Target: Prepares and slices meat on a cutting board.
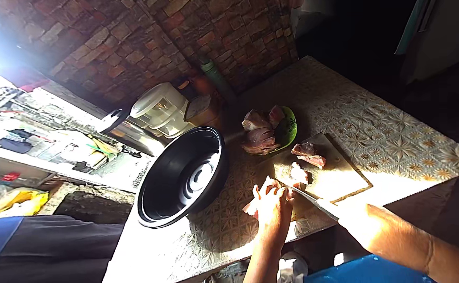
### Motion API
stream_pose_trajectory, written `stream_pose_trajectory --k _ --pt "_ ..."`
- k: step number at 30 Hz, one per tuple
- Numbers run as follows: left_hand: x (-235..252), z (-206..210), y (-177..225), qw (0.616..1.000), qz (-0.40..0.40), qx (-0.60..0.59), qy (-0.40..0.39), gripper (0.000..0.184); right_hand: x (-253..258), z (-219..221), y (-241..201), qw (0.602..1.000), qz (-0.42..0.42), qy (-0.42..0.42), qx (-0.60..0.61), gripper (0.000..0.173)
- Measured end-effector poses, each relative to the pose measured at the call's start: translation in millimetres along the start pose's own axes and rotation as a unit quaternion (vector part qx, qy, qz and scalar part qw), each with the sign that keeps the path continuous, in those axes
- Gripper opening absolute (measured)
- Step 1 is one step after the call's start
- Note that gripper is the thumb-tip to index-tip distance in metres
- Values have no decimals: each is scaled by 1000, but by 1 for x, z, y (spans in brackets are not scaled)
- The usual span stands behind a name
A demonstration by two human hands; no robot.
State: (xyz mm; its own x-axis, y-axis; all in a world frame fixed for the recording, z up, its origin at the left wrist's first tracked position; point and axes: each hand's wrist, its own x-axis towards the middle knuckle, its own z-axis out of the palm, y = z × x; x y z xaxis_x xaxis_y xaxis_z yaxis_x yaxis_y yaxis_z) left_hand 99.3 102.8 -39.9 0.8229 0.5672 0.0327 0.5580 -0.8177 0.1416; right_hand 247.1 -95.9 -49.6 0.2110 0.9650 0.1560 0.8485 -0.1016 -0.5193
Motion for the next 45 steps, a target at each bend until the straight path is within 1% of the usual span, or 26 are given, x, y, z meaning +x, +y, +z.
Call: stream_pose_trajectory --k 2,3,4,6,7,8,9,11,13,16,19,20,22,25,27,28,29,30,32,33,34,38,41,43,44,45 --pt "2 3 -1 1000 -2 1 11 25 -1 0 -2 1000 0 14 -6 49" --pt "3 3 0 1000 -5 3 7 25 -1 -6 -6 1000 18 -15 -2 49" --pt "3 3 1 1000 -6 6 7 26 1 -17 -13 994 56 -88 20 47" --pt "4 8 -1 999 9 8 38 25 6 -28 -23 983 86 -165 -8 51" --pt "5 10 -2 999 14 9 47 25 8 -26 -28 982 86 -163 -43 54" --pt "5 13 -3 998 18 9 54 25 9 -17 -28 986 67 -121 -93 60" --pt "6 15 -3 999 18 12 50 26 15 -18 -36 973 99 -171 -116 66" --pt "8 22 -5 997 29 12 67 23 35 -26 -57 930 169 -295 -138 77" --pt "7 25 -6 996 33 8 83 22 54 -26 -68 911 188 -341 -134 80" --pt "7 28 -5 992 38 4 121 24 77 -18 -68 932 168 -304 -103 73" --pt "10 25 -5 993 21 9 112 27 97 -16 -69 946 147 -278 -80 68" --pt "10 23 -5 995 10 11 95 29 100 -16 -69 947 146 -275 -77 68" --pt "9 17 -3 999 -27 16 43 32 96 -15 -67 947 149 -274 -72 70" --pt "7 16 2 998 -43 21 30 33 76 -20 -61 946 152 -274 -79 74" --pt "6 15 6 999 -46 22 14 42 63 -23 -58 940 161 -289 -84 74" --pt "7 14 10 998 -52 26 0 43 59 -26 -58 934 171 -302 -81 73" --pt "8 13 12 998 -60 28 -9 39 57 -29 -58 928 184 -317 -74 71" --pt "10 14 13 998 -59 28 -2 35 57 -32 -59 924 190 -325 -72 69" --pt "13 19 10 998 -39 18 35 28 60 -31 -56 930 178 -310 -87 72" --pt "13 24 7 998 -22 11 64 26 64 -29 -55 935 169 -300 -89 74" --pt "13 28 6 997 -11 5 74 26 69 -26 -53 938 163 -295 -83 74" --pt "5 26 10 997 10 17 70 29 92 -21 -44 954 127 -268 -48 65" --pt "-6 23 10 987 46 34 149 19 93 -22 -41 958 114 -260 -38 62" --pt "-14 11 6 984 17 -26 176 15 82 -19 -41 954 123 -271 -44 60" --pt "-16 4 2 979 -4 -76 191 14 74 -19 -40 952 126 -274 -49 59" --pt "-17 -3 -4 971 -32 -138 192 17 65 -19 -37 954 121 -268 -52 63"
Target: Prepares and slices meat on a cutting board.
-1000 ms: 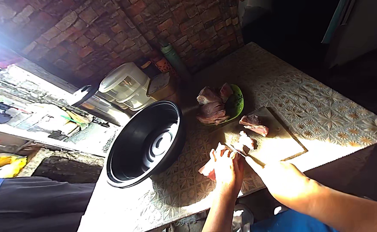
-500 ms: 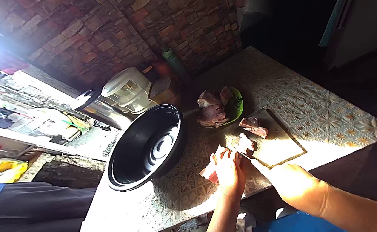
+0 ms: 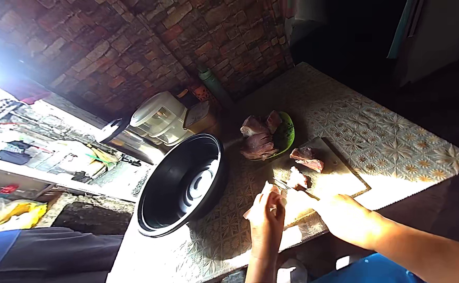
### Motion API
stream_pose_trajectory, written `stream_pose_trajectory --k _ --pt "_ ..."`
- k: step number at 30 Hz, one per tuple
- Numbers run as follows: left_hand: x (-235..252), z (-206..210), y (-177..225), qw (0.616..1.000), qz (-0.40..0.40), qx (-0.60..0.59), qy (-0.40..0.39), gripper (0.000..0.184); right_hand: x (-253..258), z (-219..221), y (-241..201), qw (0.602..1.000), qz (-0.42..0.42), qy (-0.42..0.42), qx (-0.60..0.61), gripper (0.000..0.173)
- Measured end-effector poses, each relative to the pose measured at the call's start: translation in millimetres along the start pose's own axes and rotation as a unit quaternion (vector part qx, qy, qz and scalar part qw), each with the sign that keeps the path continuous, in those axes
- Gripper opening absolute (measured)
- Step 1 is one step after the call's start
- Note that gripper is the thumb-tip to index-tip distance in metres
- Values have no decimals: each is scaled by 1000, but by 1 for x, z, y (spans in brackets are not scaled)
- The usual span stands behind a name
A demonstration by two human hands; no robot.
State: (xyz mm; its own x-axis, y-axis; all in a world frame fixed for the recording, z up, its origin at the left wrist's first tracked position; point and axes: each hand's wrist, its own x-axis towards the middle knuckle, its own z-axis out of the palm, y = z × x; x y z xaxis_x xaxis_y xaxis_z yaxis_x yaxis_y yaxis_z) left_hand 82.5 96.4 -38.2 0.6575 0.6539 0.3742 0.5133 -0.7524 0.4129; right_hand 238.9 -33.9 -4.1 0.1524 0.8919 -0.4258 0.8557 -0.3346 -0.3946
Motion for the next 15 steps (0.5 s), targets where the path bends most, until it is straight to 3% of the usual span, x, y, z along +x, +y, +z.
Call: stream_pose_trajectory --k 3,5,8,10,12,15 --pt "4 -11 -8 965 -136 -217 -53 29 -21 13 26 995 -57 69 34 59" --pt "6 -8 -4 922 -168 -339 -86 27 -30 22 44 979 -108 149 90 53" --pt "13 9 1 875 -201 -428 -100 33 -29 39 66 923 -151 334 116 45" --pt "20 20 5 892 -208 -391 -89 29 -26 41 69 894 -133 411 121 40" --pt "29 22 10 957 -164 -215 -103 18 -26 37 68 899 -112 402 132 45" --pt "43 23 19 964 -126 -23 -232 49 -33 25 57 946 -53 264 179 45"
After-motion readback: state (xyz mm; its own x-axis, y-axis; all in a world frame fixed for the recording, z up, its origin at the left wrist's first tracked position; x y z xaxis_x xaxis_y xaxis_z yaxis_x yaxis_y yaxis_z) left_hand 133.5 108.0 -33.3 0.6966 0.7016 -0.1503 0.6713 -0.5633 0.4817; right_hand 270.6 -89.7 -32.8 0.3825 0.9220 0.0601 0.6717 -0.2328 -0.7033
